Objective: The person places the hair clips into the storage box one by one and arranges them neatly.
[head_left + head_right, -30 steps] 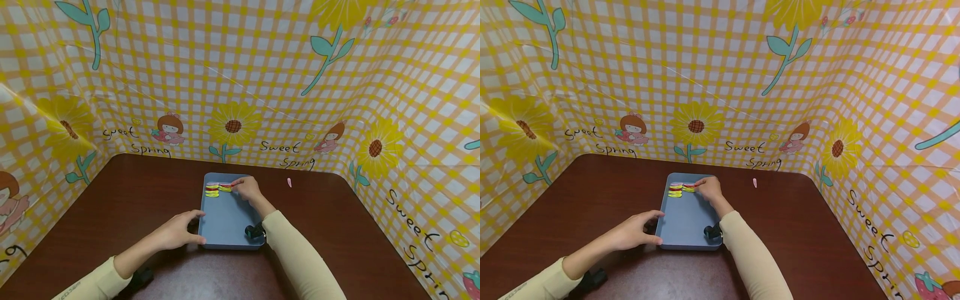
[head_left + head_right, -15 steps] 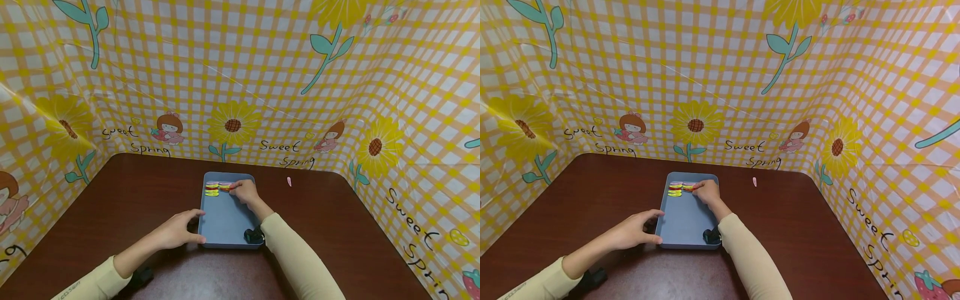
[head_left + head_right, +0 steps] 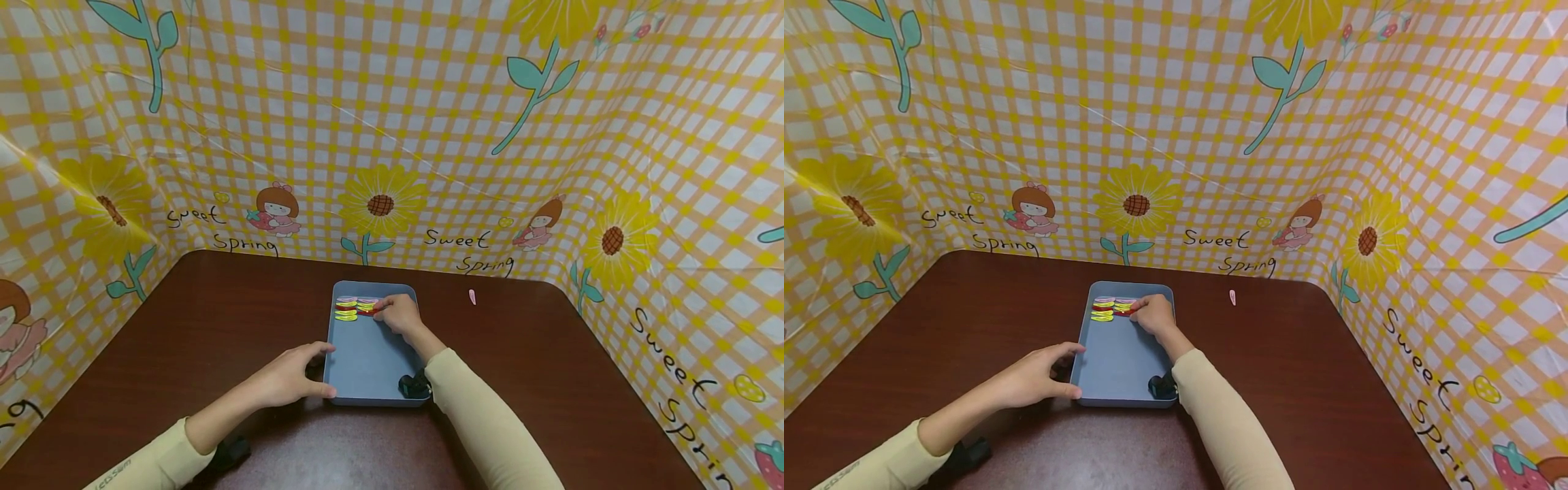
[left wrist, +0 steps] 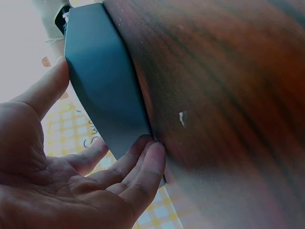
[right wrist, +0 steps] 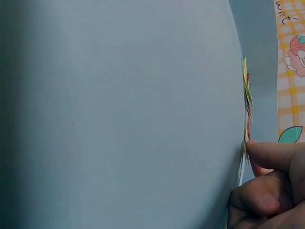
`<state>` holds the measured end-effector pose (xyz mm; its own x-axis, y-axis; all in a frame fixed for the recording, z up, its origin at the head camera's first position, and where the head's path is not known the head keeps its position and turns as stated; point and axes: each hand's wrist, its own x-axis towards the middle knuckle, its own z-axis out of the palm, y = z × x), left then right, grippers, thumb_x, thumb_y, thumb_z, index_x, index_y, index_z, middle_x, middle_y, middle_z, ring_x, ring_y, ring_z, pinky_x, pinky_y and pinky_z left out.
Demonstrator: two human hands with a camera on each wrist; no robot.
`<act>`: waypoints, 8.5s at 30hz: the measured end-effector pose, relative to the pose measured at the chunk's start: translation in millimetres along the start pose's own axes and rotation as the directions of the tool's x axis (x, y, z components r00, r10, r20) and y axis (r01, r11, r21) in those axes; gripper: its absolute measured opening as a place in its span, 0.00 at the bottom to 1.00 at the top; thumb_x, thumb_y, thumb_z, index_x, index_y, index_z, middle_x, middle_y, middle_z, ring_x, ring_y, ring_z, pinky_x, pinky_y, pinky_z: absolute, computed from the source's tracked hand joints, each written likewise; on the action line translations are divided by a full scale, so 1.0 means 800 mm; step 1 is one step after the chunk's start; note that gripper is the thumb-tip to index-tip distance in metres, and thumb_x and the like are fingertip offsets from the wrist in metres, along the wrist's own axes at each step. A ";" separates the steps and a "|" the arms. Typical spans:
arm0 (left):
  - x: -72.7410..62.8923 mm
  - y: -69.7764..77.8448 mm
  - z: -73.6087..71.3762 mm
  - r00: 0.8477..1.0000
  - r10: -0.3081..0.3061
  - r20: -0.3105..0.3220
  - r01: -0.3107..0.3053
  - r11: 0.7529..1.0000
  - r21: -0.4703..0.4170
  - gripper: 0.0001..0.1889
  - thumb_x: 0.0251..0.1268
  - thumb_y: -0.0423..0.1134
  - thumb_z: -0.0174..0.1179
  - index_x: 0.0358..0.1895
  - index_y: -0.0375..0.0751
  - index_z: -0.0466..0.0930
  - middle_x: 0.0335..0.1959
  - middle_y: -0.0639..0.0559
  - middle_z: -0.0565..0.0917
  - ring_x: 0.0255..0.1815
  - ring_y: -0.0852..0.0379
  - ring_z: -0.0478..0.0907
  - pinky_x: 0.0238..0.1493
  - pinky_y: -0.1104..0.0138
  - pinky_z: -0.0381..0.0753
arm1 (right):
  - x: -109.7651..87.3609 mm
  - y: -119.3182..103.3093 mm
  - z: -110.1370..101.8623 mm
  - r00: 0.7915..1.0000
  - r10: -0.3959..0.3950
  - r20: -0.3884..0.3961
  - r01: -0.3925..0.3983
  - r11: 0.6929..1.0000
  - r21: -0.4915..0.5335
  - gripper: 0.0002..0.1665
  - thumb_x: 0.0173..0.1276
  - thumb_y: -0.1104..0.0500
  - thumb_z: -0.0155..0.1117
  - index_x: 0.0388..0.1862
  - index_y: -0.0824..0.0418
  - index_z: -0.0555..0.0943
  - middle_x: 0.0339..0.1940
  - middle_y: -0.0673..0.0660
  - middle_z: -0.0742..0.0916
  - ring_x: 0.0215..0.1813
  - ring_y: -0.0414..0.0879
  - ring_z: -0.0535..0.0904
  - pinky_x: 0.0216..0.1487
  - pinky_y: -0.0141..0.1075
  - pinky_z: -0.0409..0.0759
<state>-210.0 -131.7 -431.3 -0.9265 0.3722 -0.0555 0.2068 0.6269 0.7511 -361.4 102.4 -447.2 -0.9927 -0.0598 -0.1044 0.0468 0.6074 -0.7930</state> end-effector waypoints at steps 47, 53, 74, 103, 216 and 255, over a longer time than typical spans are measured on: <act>0.000 -0.002 -0.001 1.000 0.013 0.006 -0.013 1.000 -0.005 0.41 0.56 0.52 0.75 0.71 0.41 0.70 0.70 0.42 0.74 0.71 0.41 0.70 0.66 0.42 0.70 | 0.003 -0.021 -0.059 0.996 -0.044 0.071 0.039 0.997 0.071 0.13 0.69 0.62 0.67 0.50 0.63 0.87 0.13 0.47 0.73 0.13 0.40 0.53 0.17 0.33 0.57; 0.000 -0.004 0.000 1.000 0.010 -0.001 -0.010 1.000 0.004 0.41 0.55 0.53 0.75 0.70 0.42 0.71 0.69 0.42 0.74 0.70 0.42 0.71 0.65 0.42 0.71 | 0.004 -0.017 -0.088 0.995 -0.052 0.089 0.046 0.996 0.070 0.13 0.70 0.60 0.66 0.51 0.63 0.86 0.11 0.44 0.66 0.14 0.39 0.53 0.18 0.32 0.57; 0.002 -0.001 -0.005 1.000 0.016 -0.008 -0.016 1.000 0.013 0.40 0.56 0.52 0.75 0.71 0.42 0.70 0.70 0.43 0.74 0.71 0.41 0.70 0.66 0.43 0.70 | 0.035 0.038 -0.155 0.996 -0.015 0.084 0.011 0.999 0.040 0.17 0.73 0.55 0.64 0.59 0.57 0.83 0.52 0.54 0.84 0.24 0.43 0.62 0.25 0.35 0.65; 0.006 -0.011 0.001 1.000 0.024 0.002 -0.024 1.000 0.004 0.41 0.55 0.53 0.75 0.71 0.43 0.70 0.70 0.43 0.74 0.72 0.41 0.69 0.67 0.42 0.69 | 0.062 0.124 -0.189 0.997 0.071 0.014 -0.071 0.997 0.008 0.21 0.78 0.53 0.56 0.64 0.60 0.80 0.40 0.54 0.85 0.13 0.40 0.55 0.18 0.35 0.62; 0.003 -0.008 0.002 1.000 0.029 -0.005 -0.029 1.000 0.009 0.40 0.55 0.53 0.75 0.70 0.43 0.71 0.69 0.42 0.75 0.70 0.42 0.72 0.66 0.43 0.71 | 0.051 0.157 -0.208 0.979 0.107 -0.173 -0.107 0.994 0.009 0.18 0.74 0.60 0.61 0.56 0.70 0.83 0.19 0.50 0.78 0.15 0.39 0.60 0.18 0.34 0.62; 0.002 -0.008 0.000 1.000 0.030 -0.005 -0.030 1.000 0.003 0.40 0.56 0.52 0.75 0.71 0.43 0.71 0.69 0.42 0.74 0.70 0.42 0.71 0.66 0.43 0.71 | 0.020 0.061 -0.181 1.000 0.018 -0.018 -0.017 0.997 0.080 0.18 0.74 0.58 0.63 0.57 0.68 0.82 0.09 0.43 0.67 0.11 0.39 0.55 0.16 0.33 0.58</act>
<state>-213.0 -135.0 -435.9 -0.9216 0.3870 -0.0297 0.2350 0.6174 0.7508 -391.5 246.1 -400.9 -0.9936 -0.0343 -0.1077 0.0719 0.5432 -0.8365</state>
